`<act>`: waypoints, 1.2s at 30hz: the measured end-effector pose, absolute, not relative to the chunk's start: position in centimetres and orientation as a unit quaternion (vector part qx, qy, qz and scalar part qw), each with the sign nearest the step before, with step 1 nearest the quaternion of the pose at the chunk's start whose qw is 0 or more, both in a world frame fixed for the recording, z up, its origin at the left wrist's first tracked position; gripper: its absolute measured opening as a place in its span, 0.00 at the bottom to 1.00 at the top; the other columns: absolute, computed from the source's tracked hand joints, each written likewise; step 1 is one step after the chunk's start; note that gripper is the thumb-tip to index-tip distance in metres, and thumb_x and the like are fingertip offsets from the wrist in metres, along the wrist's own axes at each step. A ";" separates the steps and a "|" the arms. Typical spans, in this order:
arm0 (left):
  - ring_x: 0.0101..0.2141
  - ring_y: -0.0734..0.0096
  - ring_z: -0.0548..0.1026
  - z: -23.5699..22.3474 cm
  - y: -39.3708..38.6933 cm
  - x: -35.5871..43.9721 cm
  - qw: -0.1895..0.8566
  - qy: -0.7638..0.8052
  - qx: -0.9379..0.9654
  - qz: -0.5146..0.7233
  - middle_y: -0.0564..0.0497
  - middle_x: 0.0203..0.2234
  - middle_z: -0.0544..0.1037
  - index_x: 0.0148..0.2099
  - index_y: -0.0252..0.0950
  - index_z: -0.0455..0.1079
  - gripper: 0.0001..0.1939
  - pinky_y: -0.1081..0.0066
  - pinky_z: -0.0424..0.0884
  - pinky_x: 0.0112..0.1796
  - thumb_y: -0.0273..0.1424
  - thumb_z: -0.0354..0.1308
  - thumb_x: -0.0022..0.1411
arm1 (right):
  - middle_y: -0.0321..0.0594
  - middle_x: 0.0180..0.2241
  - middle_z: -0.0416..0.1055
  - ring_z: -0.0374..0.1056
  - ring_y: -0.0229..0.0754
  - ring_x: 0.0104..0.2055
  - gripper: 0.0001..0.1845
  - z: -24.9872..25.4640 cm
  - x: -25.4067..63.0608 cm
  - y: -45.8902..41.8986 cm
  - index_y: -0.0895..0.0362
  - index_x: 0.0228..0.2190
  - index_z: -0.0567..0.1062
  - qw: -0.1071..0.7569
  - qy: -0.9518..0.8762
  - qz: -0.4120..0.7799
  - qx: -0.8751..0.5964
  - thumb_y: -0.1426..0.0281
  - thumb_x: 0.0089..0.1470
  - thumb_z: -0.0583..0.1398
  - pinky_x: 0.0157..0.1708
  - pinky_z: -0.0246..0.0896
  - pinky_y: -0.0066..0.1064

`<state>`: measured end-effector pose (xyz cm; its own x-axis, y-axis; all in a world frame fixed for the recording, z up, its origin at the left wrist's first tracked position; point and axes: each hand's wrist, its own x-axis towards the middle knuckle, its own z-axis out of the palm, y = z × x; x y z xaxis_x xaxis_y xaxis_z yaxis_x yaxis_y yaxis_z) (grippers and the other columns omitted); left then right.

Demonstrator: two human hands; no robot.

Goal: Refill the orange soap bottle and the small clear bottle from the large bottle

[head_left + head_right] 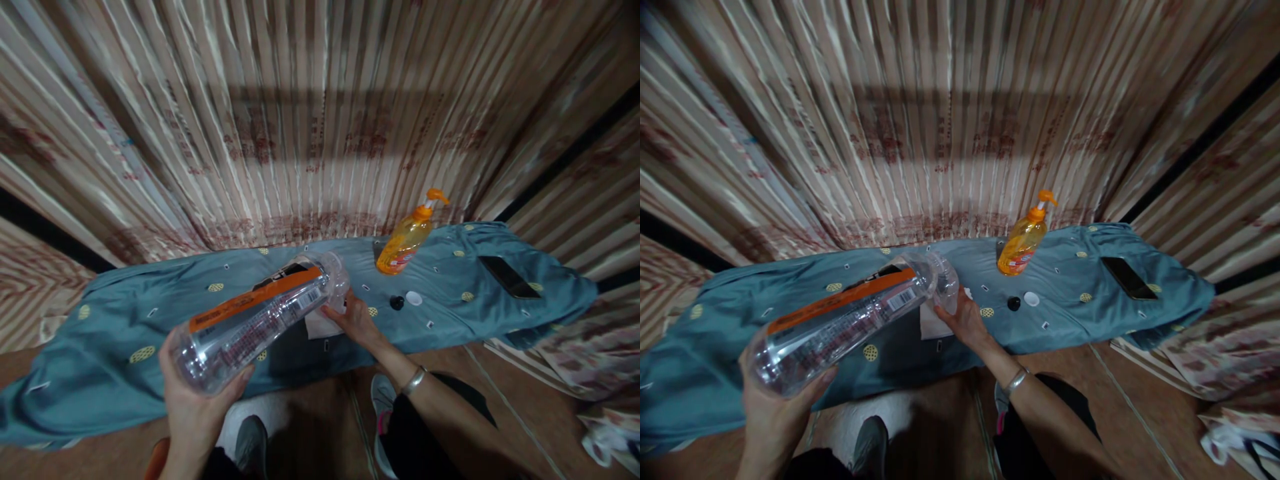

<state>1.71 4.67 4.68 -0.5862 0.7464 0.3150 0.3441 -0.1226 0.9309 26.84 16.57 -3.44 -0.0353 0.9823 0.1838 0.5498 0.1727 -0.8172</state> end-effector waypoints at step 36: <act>0.56 0.43 0.71 3.4 4.9 0.2 0.179 0.645 0.447 0.593 0.41 0.55 0.69 0.58 0.44 0.60 0.49 0.40 0.66 0.59 0.43 0.78 0.35 | 0.51 0.42 0.83 0.81 0.61 0.43 0.28 -3.6 26.4 16.4 0.55 0.53 0.72 0.373 -0.655 0.249 -0.608 0.66 0.52 0.69 0.42 0.78 0.50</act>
